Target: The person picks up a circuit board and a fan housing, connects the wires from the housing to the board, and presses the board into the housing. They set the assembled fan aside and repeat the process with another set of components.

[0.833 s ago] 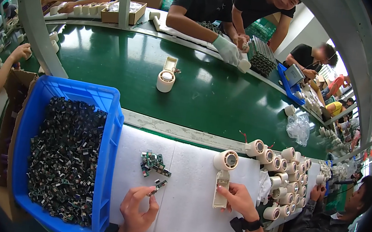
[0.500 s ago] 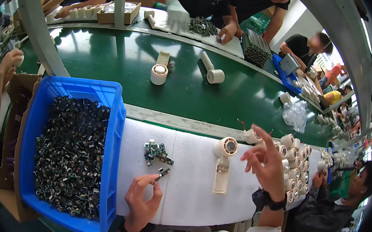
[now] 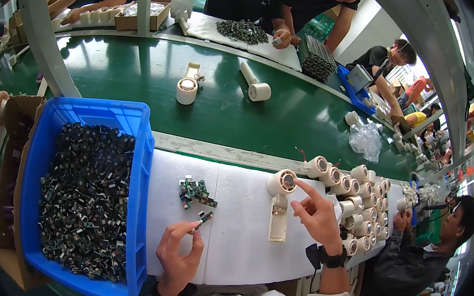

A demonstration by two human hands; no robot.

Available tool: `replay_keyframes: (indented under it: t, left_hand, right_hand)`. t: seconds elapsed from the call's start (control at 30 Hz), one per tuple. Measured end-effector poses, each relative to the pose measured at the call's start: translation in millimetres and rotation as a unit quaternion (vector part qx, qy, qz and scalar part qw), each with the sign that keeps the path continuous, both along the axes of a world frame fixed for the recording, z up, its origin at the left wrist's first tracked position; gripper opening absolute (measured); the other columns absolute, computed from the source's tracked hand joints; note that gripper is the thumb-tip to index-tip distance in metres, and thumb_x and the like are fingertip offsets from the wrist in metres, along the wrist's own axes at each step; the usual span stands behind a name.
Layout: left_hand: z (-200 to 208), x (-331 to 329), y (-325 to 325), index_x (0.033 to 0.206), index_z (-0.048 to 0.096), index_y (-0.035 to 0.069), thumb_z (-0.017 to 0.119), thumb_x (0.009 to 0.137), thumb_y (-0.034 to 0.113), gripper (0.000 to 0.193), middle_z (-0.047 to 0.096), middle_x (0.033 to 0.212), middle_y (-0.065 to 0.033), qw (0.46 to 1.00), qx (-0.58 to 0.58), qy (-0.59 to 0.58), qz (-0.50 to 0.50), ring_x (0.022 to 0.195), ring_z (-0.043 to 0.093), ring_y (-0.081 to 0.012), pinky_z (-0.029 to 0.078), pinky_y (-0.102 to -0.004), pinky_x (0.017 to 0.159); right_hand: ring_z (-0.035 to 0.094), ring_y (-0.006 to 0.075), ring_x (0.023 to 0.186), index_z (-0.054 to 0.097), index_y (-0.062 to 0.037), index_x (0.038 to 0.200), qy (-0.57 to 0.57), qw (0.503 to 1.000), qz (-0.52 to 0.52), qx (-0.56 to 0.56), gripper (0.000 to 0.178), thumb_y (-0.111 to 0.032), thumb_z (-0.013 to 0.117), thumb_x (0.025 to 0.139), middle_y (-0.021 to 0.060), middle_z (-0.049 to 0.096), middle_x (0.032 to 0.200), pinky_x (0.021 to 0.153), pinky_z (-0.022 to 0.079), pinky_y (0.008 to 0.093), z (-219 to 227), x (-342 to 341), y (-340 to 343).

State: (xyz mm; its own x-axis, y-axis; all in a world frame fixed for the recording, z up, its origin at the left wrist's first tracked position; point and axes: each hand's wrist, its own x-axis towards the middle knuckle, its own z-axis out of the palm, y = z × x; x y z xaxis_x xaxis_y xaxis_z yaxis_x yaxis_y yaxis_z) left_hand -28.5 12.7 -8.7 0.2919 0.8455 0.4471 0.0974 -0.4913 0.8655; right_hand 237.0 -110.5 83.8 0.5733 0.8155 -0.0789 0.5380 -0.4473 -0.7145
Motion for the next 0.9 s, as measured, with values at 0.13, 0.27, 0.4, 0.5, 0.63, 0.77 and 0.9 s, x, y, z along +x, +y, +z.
replay_keyframes:
  t: [0.13,0.27,0.4,0.5,0.63,0.77,0.9]
  left_hand:
    - [1,-1,2,0.108,0.065,0.003,0.073,0.080,-0.009,0.031,0.068,0.099,-0.0139,1.000,-0.001,0.009,-0.006,0.084,0.069,-0.0283,0.056,-0.0358,0.074]
    - [2,1,2,0.105,0.066,0.002,0.071,0.080,-0.010,0.028,0.069,0.095,-0.0137,1.000,-0.007,0.001,0.001,0.080,0.067,-0.0250,0.053,-0.0340,0.073]
    - [3,0,2,0.104,0.066,0.002,0.071,0.079,-0.011,0.028,0.068,0.095,-0.0135,1.000,-0.012,0.005,-0.006,0.080,0.067,-0.0253,0.053,-0.0340,0.074]
    - [3,1,3,0.103,0.066,0.002,0.071,0.078,-0.011,0.029,0.068,0.095,-0.0134,1.000,-0.013,0.003,-0.012,0.079,0.067,-0.0252,0.053,-0.0337,0.073]
    - [5,-1,3,0.103,0.066,0.002,0.071,0.078,-0.011,0.029,0.068,0.094,-0.0133,1.000,-0.020,-0.006,-0.017,0.079,0.067,-0.0249,0.053,-0.0332,0.072]
    - [4,-3,2,0.103,0.067,0.002,0.071,0.077,-0.012,0.030,0.068,0.094,-0.0132,0.999,-0.027,-0.009,-0.019,0.078,0.067,-0.0245,0.053,-0.0327,0.070]
    - [3,-2,3,0.104,0.067,0.002,0.071,0.078,-0.011,0.030,0.068,0.094,-0.0131,0.999,-0.023,-0.017,-0.030,0.078,0.067,-0.0239,0.053,-0.0324,0.070]
  right_hand:
    - [0.059,0.0052,0.057,0.056,-0.0143,0.145,0.003,1.000,-0.012,0.008,0.051,-0.012,0.068,0.095,0.0018,0.068,0.070,0.056,0.048,0.0219,-2,3,2]
    - [0.060,0.0052,0.058,0.055,-0.0151,0.146,0.004,1.000,-0.020,0.001,0.052,-0.012,0.068,0.096,0.0012,0.067,0.069,0.056,0.049,0.0217,-3,6,4]
    - [0.059,0.0049,0.059,0.051,-0.0143,0.150,0.003,1.000,0.001,0.002,0.056,-0.012,0.067,0.096,0.0008,0.066,0.068,0.056,0.048,0.0219,-8,15,9]
    - [0.057,0.0045,0.059,0.045,-0.0124,0.154,-0.015,0.993,-0.076,0.091,0.061,-0.013,0.067,0.097,-0.0003,0.065,0.067,0.056,0.047,0.0221,-2,14,24]
    - [0.055,0.0038,0.058,0.039,-0.0110,0.156,-0.050,0.998,-0.003,0.025,0.066,-0.013,0.068,0.097,-0.0017,0.062,0.066,0.055,0.044,0.0204,-5,20,30]
    - [0.053,0.0033,0.057,0.039,-0.0116,0.157,-0.004,0.999,-0.015,0.034,0.066,-0.014,0.068,0.098,-0.0022,0.060,0.066,0.056,0.043,0.0193,-9,18,23]
    - [0.056,0.0054,0.057,0.037,-0.0078,0.157,0.001,0.998,-0.036,0.056,0.068,-0.020,0.069,0.098,0.0008,0.062,0.064,0.058,0.045,0.0227,4,20,16]
